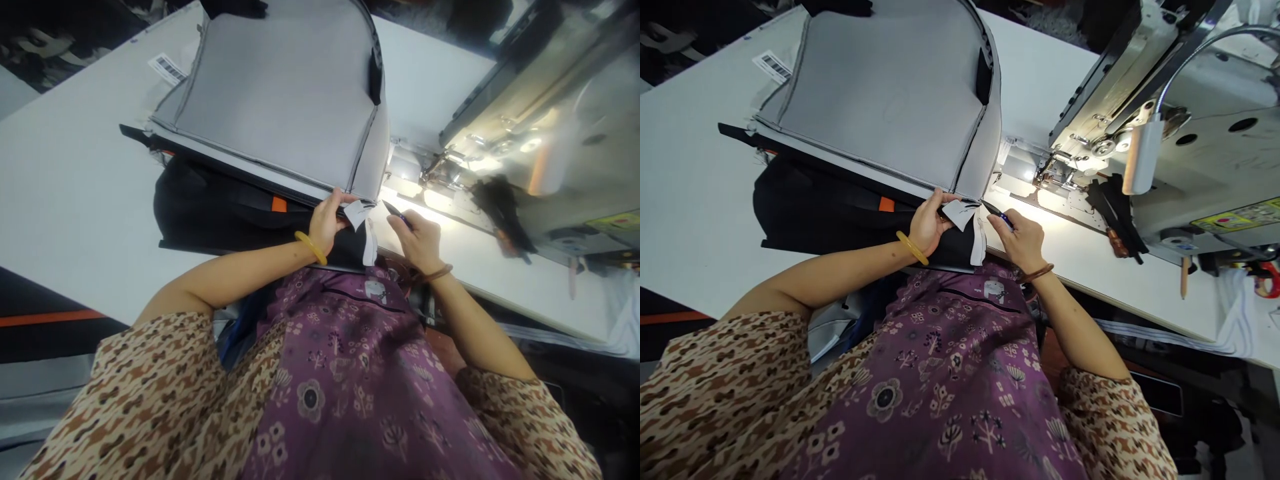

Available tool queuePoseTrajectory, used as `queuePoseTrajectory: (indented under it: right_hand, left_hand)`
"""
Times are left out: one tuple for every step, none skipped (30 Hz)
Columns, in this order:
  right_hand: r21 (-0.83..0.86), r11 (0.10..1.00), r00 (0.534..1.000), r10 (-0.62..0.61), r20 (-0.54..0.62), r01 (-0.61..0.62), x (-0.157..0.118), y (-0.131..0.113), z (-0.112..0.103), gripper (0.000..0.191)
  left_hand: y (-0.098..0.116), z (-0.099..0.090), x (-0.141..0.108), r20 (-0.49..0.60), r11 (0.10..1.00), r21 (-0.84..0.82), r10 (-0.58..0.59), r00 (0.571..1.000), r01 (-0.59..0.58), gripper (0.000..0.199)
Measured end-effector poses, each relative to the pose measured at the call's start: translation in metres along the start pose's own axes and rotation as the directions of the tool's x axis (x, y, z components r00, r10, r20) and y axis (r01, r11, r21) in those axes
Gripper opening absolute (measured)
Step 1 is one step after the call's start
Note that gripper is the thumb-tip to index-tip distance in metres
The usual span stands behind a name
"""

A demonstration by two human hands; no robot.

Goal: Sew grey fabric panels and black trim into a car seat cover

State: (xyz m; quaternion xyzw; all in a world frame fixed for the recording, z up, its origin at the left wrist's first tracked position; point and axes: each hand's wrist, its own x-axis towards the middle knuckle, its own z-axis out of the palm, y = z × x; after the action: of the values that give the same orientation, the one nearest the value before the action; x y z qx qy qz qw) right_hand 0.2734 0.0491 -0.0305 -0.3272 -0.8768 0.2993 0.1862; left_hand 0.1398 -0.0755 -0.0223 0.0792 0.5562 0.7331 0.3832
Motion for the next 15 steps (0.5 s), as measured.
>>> queuePoseTrajectory:
  right_hand:
    - [0.009,1.000,1.000,0.005,0.011,-0.005,0.000,0.001,-0.002,0.048]
    - [0.013,1.000,1.000,0.007,0.024,-0.007,0.001,0.002,-0.004,0.047]
    - [0.015,1.000,0.999,0.007,0.036,-0.007,0.001,0.002,-0.006,0.046]
    - [0.016,1.000,0.999,0.004,0.047,-0.005,0.002,0.001,-0.007,0.046]
    - [0.016,1.000,0.998,0.000,0.056,-0.001,0.002,0.000,-0.008,0.046]
    - [0.013,1.000,0.998,-0.007,0.067,0.006,0.003,-0.001,-0.009,0.046]
    - [0.007,1.000,0.997,-0.015,0.081,0.015,0.003,-0.002,-0.009,0.047]
    - [-0.005,1.000,0.995,-0.023,0.098,0.024,0.003,-0.004,-0.009,0.048]
    - [-0.022,0.999,0.993,-0.031,0.118,0.034,0.003,-0.005,-0.009,0.050]
    - [-0.047,0.998,0.990,-0.037,0.138,0.044,0.003,-0.006,-0.008,0.051]
    - [-0.078,0.996,0.987,-0.039,0.158,0.052,0.003,-0.007,-0.008,0.051]
    - [-0.113,0.992,0.984,-0.037,0.175,0.058,0.003,-0.007,-0.007,0.052]
    - [-0.147,0.987,0.981,-0.035,0.190,0.063,0.003,-0.008,-0.007,0.054]
    - [-0.178,0.982,0.979,-0.033,0.203,0.070,0.003,-0.008,-0.007,0.055]
    - [-0.203,0.976,0.976,-0.034,0.213,0.078,0.003,-0.008,-0.008,0.056]
  left_hand:
    - [-0.002,0.000,0.000,0.002,0.999,0.040,0.017,1.000,-0.017,0.022]
    - [-0.003,0.000,-0.001,0.003,0.994,0.094,0.050,0.999,-0.050,0.018]
    - [-0.004,0.000,-0.002,0.001,0.982,0.164,0.098,0.995,-0.097,0.017]
    - [-0.005,0.000,-0.003,0.000,0.958,0.244,0.153,0.988,-0.148,0.020]
    - [-0.005,0.000,-0.004,-0.003,0.927,0.322,0.206,0.978,-0.194,0.022]
    - [-0.005,0.000,-0.005,-0.005,0.895,0.384,0.249,0.968,-0.228,0.024]
    - [-0.006,0.000,-0.005,-0.006,0.871,0.425,0.273,0.962,-0.245,0.025]
    - [-0.006,0.000,-0.005,-0.007,0.861,0.444,0.278,0.960,-0.246,0.027]
    - [-0.006,0.000,-0.005,-0.004,0.861,0.447,0.272,0.962,-0.242,0.029]
    - [-0.007,-0.001,-0.004,0.002,0.864,0.442,0.268,0.963,-0.241,0.031]
    - [-0.008,-0.001,-0.003,0.009,0.864,0.440,0.269,0.963,-0.245,0.032]
    - [-0.010,-0.002,-0.002,0.016,0.860,0.442,0.276,0.961,-0.254,0.033]
    - [-0.012,-0.002,-0.001,0.024,0.854,0.446,0.287,0.957,-0.268,0.033]
    - [-0.013,-0.003,0.000,0.033,0.846,0.451,0.304,0.952,-0.285,0.033]
    - [-0.015,-0.003,0.001,0.040,0.835,0.459,0.322,0.946,-0.304,0.033]
